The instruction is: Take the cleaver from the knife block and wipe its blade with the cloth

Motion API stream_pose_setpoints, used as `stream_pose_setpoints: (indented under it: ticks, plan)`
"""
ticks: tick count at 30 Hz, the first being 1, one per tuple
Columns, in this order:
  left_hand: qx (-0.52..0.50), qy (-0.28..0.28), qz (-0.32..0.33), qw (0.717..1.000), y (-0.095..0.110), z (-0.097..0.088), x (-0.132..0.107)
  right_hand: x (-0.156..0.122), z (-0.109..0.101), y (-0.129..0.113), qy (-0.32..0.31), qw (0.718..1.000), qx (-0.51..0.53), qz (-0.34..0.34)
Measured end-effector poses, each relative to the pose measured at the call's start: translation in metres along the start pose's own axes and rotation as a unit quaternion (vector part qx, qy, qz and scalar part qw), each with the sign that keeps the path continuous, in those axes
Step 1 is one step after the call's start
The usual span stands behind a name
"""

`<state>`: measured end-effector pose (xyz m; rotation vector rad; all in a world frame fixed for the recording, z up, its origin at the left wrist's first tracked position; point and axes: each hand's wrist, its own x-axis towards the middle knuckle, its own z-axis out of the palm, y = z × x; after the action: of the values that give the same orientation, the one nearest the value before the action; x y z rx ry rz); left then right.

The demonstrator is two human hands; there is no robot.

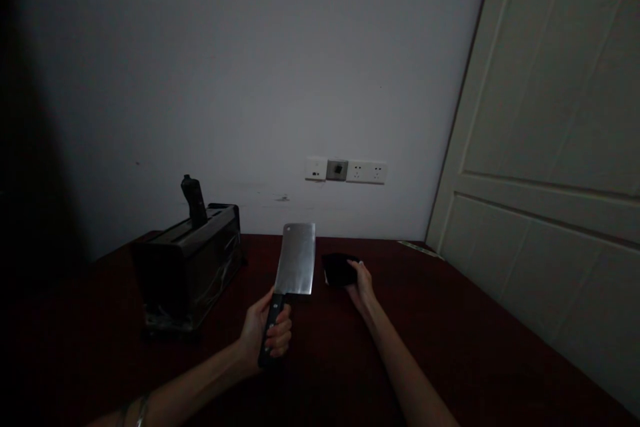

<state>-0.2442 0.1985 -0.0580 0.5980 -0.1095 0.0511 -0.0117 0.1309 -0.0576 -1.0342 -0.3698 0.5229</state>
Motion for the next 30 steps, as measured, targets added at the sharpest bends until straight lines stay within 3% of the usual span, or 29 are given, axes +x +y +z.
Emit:
stream_pose_setpoints:
  ticks: [5,11,13,15,18,20,26,30]
  plan:
    - [-0.003,0.003,-0.012,1.0,-0.008,-0.002,0.001,0.001,0.011,-0.025,0.023,1.0,0.018,0.003]
    - [0.011,0.011,-0.017,1.0,-0.013,0.001,-0.001,-0.008,0.038,-0.091,0.063,0.988,-0.034,-0.137]
    - [0.018,0.008,-0.024,1.0,-0.014,0.002,-0.002,-0.018,0.053,-0.107,0.035,0.941,-0.187,-0.28]
    - [0.027,0.006,-0.028,0.999,-0.016,0.002,-0.003,-0.029,0.068,-0.115,-0.05,0.867,-0.303,-0.392]
    - [0.046,0.009,-0.031,0.998,-0.018,0.002,-0.003,-0.04,0.083,-0.113,-0.213,0.753,-0.412,-0.467]
    - [0.06,0.005,-0.032,0.998,-0.018,0.001,-0.003,-0.044,0.086,-0.109,-0.278,0.7,-0.453,-0.477]
    - [0.084,0.004,-0.017,0.996,-0.017,0.005,-0.004,-0.05,0.09,-0.116,-0.338,0.599,-0.527,-0.499]
    - [0.095,0.009,-0.016,0.995,-0.014,0.013,-0.006,-0.065,0.091,-0.119,-0.338,0.563,-0.56,-0.505]
